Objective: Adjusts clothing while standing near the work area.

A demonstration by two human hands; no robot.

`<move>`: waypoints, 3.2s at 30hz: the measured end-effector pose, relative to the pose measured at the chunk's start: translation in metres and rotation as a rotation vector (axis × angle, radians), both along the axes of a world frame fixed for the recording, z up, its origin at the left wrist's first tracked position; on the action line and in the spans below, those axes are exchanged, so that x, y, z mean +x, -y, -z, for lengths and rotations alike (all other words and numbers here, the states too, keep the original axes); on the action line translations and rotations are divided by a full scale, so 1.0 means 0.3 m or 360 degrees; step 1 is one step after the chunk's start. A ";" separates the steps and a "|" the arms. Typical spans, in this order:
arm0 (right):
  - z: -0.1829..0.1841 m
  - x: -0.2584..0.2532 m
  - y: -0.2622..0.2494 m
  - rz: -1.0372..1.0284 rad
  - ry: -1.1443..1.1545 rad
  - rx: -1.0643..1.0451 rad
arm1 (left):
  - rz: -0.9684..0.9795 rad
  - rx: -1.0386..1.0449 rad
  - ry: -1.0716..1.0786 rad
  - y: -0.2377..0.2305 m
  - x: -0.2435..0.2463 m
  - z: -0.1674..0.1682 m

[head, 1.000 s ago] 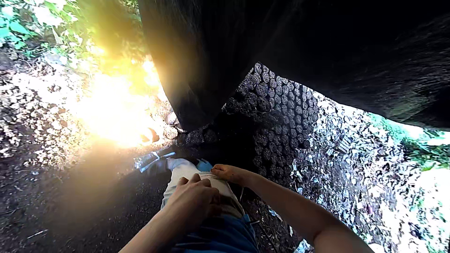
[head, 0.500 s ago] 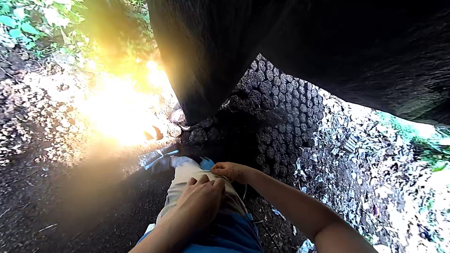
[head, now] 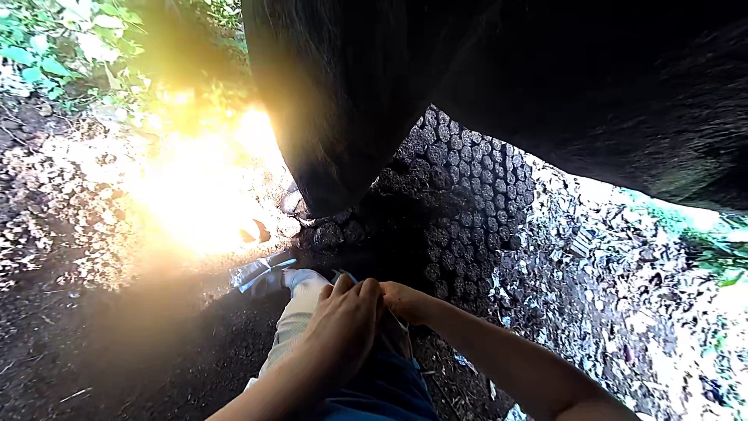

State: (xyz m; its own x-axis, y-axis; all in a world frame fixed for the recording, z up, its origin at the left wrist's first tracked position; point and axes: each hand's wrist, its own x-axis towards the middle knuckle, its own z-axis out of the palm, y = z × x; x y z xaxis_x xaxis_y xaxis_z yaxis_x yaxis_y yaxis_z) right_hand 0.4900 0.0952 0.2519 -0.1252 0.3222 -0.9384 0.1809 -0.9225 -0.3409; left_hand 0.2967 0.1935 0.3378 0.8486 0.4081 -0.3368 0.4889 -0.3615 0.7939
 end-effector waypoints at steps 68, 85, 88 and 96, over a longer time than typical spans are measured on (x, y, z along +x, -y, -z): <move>-0.445 -0.009 -0.152 -0.1605 0.0095 -0.0054 | 0.0421 -0.0748 -0.0406 -0.093 -0.005 0.225; -0.656 -0.081 -0.239 -0.1647 0.0568 0.0801 | 0.0253 -0.0655 -0.0394 -0.128 -0.002 0.234; -0.604 -0.073 -0.188 -0.1749 0.0350 0.1197 | 0.0212 -0.0664 -0.0394 -0.135 0.004 0.228; -0.569 -0.073 -0.160 -0.1827 0.0941 0.1475 | 0.0194 -0.0673 -0.0386 -0.144 0.036 0.227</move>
